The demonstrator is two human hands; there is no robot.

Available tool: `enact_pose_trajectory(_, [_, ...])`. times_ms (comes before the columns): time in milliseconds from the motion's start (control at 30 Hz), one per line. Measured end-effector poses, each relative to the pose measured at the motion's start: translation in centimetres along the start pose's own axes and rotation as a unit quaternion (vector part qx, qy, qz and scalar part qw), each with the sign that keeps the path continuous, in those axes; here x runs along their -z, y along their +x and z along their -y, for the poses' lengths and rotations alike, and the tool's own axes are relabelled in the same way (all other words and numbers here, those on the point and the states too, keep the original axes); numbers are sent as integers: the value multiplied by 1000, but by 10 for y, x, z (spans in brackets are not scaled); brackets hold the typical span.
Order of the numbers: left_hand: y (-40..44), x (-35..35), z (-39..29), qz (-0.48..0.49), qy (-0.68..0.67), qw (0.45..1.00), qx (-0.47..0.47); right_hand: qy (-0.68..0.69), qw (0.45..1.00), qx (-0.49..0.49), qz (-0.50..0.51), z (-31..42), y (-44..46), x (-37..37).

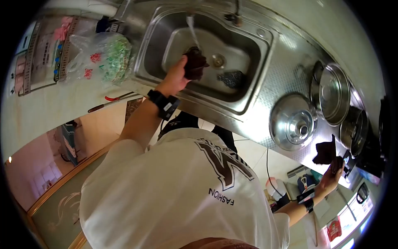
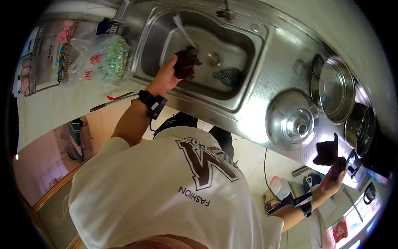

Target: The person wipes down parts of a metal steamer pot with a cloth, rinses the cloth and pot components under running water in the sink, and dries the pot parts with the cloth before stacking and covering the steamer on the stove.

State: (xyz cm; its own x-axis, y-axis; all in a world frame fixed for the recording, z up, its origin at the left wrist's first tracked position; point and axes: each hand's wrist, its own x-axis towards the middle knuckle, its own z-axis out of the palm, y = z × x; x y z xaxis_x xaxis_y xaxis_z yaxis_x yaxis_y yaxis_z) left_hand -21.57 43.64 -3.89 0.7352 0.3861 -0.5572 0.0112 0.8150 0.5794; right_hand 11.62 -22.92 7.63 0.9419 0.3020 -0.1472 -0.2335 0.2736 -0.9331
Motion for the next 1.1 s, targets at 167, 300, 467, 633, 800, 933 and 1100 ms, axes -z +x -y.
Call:
enact_pose_trajectory(167, [45,16,-34,78,-24,997,-2,-12,986,7,165,-42,-16,-281])
enact_pose_trajectory(300, [69,-10,-80,8,-5,1000,0,30,985,-115,128,-132,-5,-406])
enact_pose_trajectory(467, [85,-3,-90,-31,67,997,-17,93,945,-258,178,-249,7,-514])
enact_pose_trajectory(633, [64,-6,-56,70,403,909,-78,81,950,-293,70,-308,7,-591])
enact_pose_trajectory(800, [49,10,-49,185,447,841,-240,15,957,-280,70,-350,31,-587])
enact_pose_trajectory(933, [59,45,-63,-31,67,994,-84,164,933,-318,45,-312,11,-612])
enact_pose_trajectory(1100, [52,17,-90,246,-141,956,71,173,925,-335,40,-313,-4,-625])
